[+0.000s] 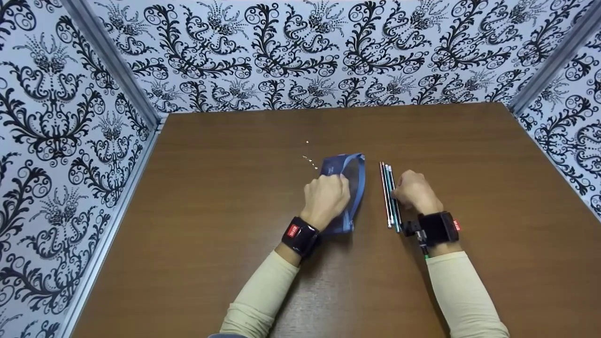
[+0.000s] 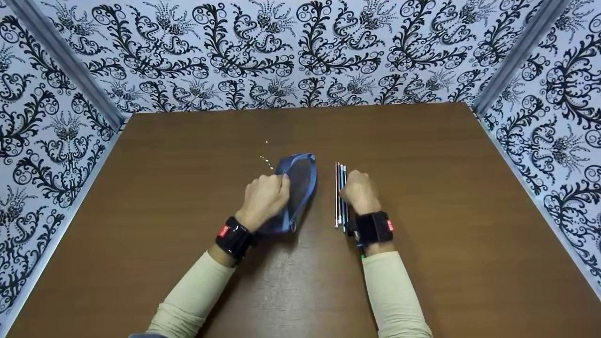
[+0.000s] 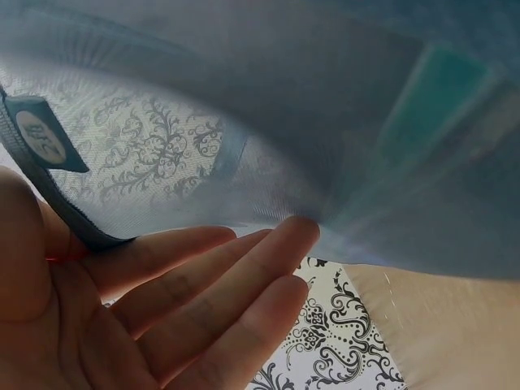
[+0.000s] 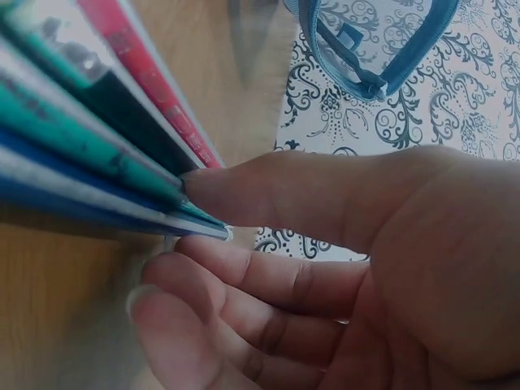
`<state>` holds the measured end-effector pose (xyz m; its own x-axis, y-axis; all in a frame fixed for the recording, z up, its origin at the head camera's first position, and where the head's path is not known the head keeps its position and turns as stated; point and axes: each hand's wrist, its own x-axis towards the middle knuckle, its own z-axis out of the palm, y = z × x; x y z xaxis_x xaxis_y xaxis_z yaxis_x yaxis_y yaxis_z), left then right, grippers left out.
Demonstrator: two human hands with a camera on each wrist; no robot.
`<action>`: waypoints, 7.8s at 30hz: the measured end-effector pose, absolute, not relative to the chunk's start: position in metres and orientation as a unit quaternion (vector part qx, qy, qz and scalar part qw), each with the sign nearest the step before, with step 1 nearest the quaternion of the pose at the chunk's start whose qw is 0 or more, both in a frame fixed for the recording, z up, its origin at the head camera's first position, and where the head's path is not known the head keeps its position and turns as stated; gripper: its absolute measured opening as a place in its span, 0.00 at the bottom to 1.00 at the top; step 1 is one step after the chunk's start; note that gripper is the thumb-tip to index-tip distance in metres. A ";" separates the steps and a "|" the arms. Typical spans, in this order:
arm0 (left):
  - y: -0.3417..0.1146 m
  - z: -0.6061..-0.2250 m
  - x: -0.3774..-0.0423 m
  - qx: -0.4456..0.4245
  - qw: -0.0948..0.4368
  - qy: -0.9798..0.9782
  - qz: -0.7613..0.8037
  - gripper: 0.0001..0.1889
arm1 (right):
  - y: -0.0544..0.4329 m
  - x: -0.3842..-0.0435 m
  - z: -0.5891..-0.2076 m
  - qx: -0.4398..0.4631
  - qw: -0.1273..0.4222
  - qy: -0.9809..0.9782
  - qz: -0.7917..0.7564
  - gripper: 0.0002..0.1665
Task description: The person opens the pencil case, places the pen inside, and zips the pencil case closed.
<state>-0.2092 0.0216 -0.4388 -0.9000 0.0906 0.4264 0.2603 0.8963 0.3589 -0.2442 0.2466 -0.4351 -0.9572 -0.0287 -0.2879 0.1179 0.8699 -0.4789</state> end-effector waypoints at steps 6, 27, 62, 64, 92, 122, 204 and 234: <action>0.021 -0.438 -0.208 -0.095 0.201 -0.952 -0.209 0.25 | 0.245 -0.246 -0.438 0.033 0.151 0.952 -0.262 0.07; 0.021 -0.439 -0.210 -0.093 0.188 -0.956 -0.205 0.25 | 0.248 -0.250 -0.440 0.041 0.184 0.941 -0.281 0.11; 0.022 -0.438 -0.211 -0.090 0.178 -0.958 -0.208 0.26 | 0.245 -0.237 -0.398 0.026 0.000 0.897 -0.441 0.12; 0.022 -0.438 -0.211 -0.090 0.177 -0.957 -0.209 0.25 | 0.244 -0.236 -0.397 0.021 -0.028 0.890 -0.456 0.13; 0.021 -0.437 -0.208 -0.090 0.194 -0.955 -0.207 0.25 | 0.238 -0.230 -0.387 0.004 -0.069 0.779 -0.624 0.14; 0.022 -0.439 -0.211 -0.089 0.177 -0.958 -0.208 0.25 | 0.214 -0.230 -0.394 -0.006 -0.048 0.770 -0.637 0.13; 0.022 -0.439 -0.212 -0.088 0.168 -0.961 -0.204 0.24 | 0.178 -0.228 -0.420 -0.024 0.086 0.805 -0.586 0.12; 0.021 -0.439 -0.211 -0.096 0.159 -0.961 -0.204 0.24 | 0.172 -0.226 -0.423 -0.037 0.142 0.828 -0.541 0.14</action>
